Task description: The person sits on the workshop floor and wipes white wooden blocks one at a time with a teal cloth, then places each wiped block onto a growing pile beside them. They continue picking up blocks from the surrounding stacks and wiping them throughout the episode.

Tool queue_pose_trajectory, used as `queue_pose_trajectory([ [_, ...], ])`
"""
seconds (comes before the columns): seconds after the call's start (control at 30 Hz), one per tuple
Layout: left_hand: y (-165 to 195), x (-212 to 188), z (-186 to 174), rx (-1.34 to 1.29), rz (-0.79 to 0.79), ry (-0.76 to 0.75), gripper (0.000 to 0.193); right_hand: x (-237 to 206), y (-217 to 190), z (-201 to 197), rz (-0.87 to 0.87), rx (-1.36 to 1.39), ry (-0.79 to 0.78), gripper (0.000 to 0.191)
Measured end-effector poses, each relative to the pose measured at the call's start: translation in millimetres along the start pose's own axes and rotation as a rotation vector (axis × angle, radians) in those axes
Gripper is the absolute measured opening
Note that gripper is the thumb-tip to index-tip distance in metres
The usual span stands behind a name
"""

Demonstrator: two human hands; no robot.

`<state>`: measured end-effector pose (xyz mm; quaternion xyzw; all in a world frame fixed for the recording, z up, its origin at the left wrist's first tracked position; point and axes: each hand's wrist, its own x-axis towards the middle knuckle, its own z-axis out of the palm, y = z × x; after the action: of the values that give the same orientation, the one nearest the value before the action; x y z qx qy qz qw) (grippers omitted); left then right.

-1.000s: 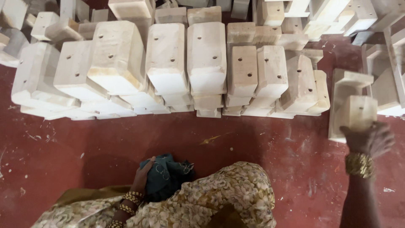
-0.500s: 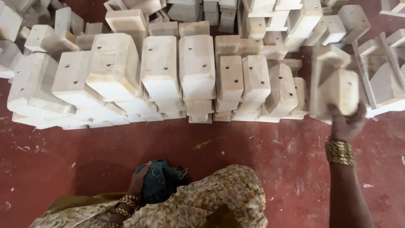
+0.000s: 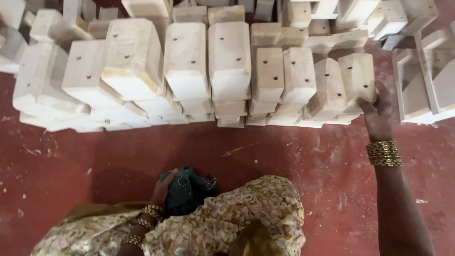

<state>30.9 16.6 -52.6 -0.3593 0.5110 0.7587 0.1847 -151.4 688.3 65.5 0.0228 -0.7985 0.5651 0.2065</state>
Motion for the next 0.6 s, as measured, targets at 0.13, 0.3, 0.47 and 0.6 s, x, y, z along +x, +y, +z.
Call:
queue_pose_trajectory([
  [0.13,2.9,-2.4,0.3,-0.059,0.074,-0.019,0.04,19.0,14.2,15.2,-0.158,-0.368,0.129,0.048],
  [0.3,5.0,-4.9,-2.2,0.017,0.073,0.053,0.044,54.1,17.7,26.2,0.102,-0.577,0.177,0.05],
  [0.47,8.4,-8.5,0.2,-0.055,0.07,-0.021,0.047,52.2,19.7,3.2,-0.056,-0.818,0.134,0.057],
  [0.6,5.2,-7.9,-3.1,-0.043,0.035,0.019,0.048,67.0,18.2,-56.4,-0.048,-1.069,0.372,0.075],
])
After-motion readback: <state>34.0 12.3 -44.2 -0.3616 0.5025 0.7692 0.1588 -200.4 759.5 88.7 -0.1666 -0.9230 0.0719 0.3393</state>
